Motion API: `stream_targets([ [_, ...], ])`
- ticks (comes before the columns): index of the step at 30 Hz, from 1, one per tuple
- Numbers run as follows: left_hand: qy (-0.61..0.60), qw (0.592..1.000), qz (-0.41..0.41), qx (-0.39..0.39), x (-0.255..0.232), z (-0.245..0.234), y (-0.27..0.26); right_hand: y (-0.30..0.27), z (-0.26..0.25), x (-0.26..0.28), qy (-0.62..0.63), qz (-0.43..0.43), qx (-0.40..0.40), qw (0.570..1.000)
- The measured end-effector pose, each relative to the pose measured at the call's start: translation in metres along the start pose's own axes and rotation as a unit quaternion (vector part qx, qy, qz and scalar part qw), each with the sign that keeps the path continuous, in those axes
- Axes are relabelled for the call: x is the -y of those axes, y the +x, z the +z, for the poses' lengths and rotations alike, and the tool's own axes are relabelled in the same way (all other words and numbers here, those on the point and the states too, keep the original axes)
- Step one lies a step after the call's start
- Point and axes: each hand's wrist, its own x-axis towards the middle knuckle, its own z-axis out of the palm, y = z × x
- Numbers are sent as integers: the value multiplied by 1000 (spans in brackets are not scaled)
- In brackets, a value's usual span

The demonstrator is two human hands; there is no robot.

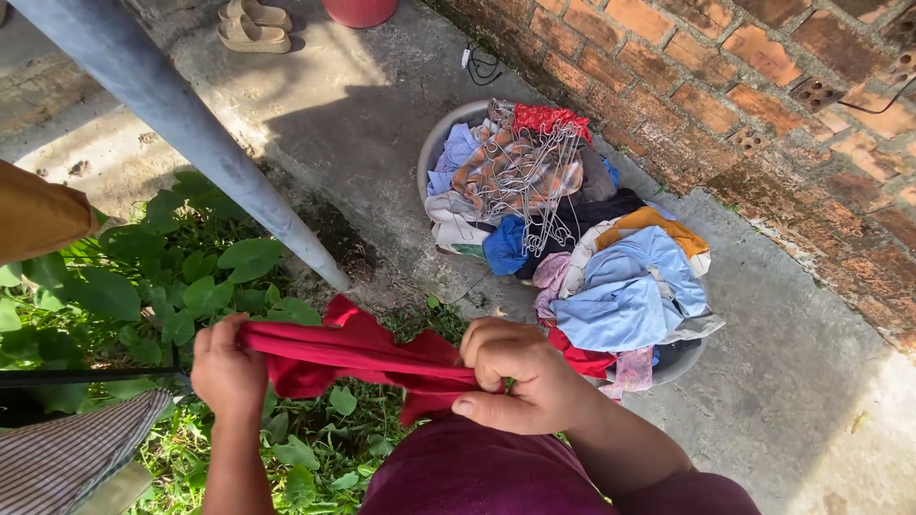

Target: Hanging laundry from a basin onto hangers and then onto an outdoor drying rack.

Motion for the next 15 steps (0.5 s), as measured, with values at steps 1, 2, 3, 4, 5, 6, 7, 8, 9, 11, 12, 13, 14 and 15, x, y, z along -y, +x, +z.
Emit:
stream_targets([
  [1, 1, 1000, 1, -1, 10, -3, 4, -1, -3, -2, 1, -1, -1, 1000],
  [2, 7, 1000, -6, -21, 19, -5, 8, -3, -5, -5, -3, -1, -17, 1000],
  [3, 13, 999, -13, -40, 28, -7, 11, -5, -8, -7, -6, 1, -32, 999],
  [4, 13, 999, -13, -40, 38, -11, 14, -5, -12, -10, -6, 2, -33, 999],
  [5, 14, 998, -12, -60, 47, -14, 17, -5, -16, -13, -15, 3, -60, 998],
  [6, 15, 997, -12, -81, 57, -17, 19, -5, -21, -15, -23, 4, -86, 996],
  [7, 15, 997, -14, -81, 57, -20, 21, -4, -22, -16, -22, 4, -84, 996],
  [8, 11, 995, -1, -101, 58, -23, 23, -3, -24, -17, -25, 18, -105, 994],
  [9, 8, 993, 12, -121, 59, -27, 23, -2, -24, -18, -27, 33, -124, 991],
  [11, -124, 985, -25, -114, 49, -28, 31, 3, -22, -23, -45, 29, -132, 990],
  [12, -255, 959, -57, -106, 44, -28, 36, 5, -22, -25, -63, 25, -144, 987],
  [13, -254, 959, -58, -107, 43, -28, 38, 6, -21, -29, -62, 25, -142, 988],
  [14, -418, 897, -112, -90, 42, -29, 39, 7, -21, -32, -60, 25, -155, 986],
  [15, -568, 804, -160, -68, 40, -29, 42, 7, -22, -34, -59, 26, -170, 983],
])
